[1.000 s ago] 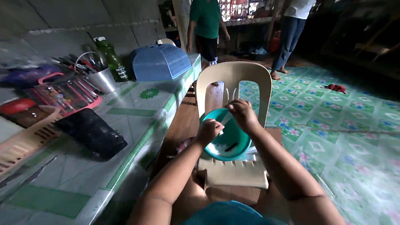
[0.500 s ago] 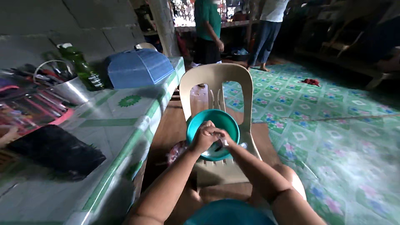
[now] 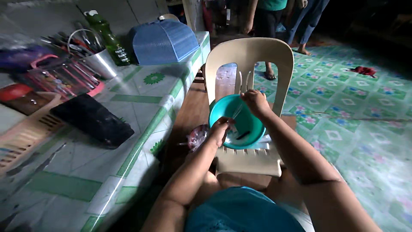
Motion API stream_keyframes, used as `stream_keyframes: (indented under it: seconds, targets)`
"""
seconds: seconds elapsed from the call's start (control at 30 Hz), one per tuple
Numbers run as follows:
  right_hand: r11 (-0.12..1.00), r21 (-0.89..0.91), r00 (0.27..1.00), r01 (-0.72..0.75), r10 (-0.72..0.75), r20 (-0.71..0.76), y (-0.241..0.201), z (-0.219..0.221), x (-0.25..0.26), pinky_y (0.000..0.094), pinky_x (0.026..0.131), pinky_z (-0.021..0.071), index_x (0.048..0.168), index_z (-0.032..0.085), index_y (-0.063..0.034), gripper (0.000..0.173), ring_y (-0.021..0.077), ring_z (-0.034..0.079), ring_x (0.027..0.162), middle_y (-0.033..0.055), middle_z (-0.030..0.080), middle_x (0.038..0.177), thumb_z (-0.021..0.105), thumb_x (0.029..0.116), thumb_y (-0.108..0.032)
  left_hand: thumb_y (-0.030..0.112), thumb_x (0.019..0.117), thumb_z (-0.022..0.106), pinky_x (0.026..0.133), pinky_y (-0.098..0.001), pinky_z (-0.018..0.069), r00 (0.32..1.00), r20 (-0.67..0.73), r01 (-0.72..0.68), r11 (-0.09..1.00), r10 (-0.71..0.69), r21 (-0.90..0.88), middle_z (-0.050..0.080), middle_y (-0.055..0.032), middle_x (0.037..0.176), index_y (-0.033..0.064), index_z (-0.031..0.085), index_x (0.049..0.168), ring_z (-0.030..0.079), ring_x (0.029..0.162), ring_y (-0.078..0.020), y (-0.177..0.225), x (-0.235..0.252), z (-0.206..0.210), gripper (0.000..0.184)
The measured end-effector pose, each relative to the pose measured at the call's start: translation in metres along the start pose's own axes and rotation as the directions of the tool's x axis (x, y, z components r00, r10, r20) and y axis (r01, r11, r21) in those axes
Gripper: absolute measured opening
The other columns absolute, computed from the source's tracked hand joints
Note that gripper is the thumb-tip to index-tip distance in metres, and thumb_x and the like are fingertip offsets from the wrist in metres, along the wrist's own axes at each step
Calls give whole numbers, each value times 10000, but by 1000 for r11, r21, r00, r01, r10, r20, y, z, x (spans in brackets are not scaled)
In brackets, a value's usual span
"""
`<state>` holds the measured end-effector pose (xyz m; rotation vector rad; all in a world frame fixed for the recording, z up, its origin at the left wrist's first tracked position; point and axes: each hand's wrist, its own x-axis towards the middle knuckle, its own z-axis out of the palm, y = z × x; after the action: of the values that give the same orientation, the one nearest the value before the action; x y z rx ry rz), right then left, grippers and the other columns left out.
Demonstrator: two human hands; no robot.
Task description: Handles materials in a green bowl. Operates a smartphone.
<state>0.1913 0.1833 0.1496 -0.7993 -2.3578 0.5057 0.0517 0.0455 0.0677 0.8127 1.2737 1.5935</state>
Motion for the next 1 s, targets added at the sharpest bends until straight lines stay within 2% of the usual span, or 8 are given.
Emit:
stream_keyframes:
  seconds: [0.1,0.17,0.3,0.43,0.6,0.8,0.87,1.0]
  targets:
    - [1000,25,1000,13,-13,12,-1,5,2,637,1028,373,1053,740,-20,447,343,603,1187,148,699,1140,446,1102,-354,59,997,630,883,-301,542,997,81,-30,990,19,139,662,-95,1105,7,607,1285,641,947,-138,-5,3,0,293]
    - [998,68,1000,-12,10,25,-2,7,2,650,1053,361,1124,735,-23,438,355,588,1224,156,691,1194,455,1102,-358,67,1015,602,894,-304,530,998,48,-45,981,36,186,700,-88,1069,-10,650,1210,650,954,-132,-6,4,3,214]
    - [991,133,976,4,26,-218,-5,19,-13,672,1079,401,1514,472,-58,626,457,470,1371,251,480,1499,680,980,-311,141,1057,559,955,-335,509,985,-172,-3,999,10,36,684,-98,1178,15,645,1241,628,1076,-175,-6,8,9,238]
    - [995,-69,992,79,-85,-94,-17,50,-48,667,1077,382,1190,701,-40,320,442,507,1316,224,592,1366,699,947,-248,140,1058,552,996,-364,496,965,-253,52,994,-75,-98,635,-123,1289,7,578,1328,598,1171,-194,-15,10,8,302]
    - [973,-189,990,135,-127,57,-9,72,-57,619,1135,339,1189,735,-99,304,360,587,1263,144,693,1243,567,1002,-270,199,1092,476,748,-298,509,947,-286,91,977,-145,-195,623,-78,985,36,599,1199,589,845,-152,-20,8,26,230]
    - [996,-90,997,27,-20,77,-4,76,-59,571,1132,343,1086,770,-91,272,301,595,1236,111,695,1235,589,982,-266,195,1083,484,753,-316,511,940,-278,118,953,-199,-281,629,-75,938,45,627,1094,594,830,-169,-29,6,29,207]
    - [992,38,988,-123,119,97,-5,74,-60,575,1108,353,1050,774,-68,242,308,572,1257,126,676,1259,633,945,-236,174,1077,500,832,-339,505,944,-288,105,973,-163,-208,654,-99,1038,19,638,1142,604,933,-186,-31,3,29,218]
    - [882,257,918,-396,370,143,3,74,-57,603,1076,385,1005,760,-38,204,299,576,1233,116,656,1264,689,918,-209,163,1009,645,956,-390,515,952,-291,-9,956,98,292,710,-130,1090,-16,707,1097,653,1031,-188,-32,-1,24,209]
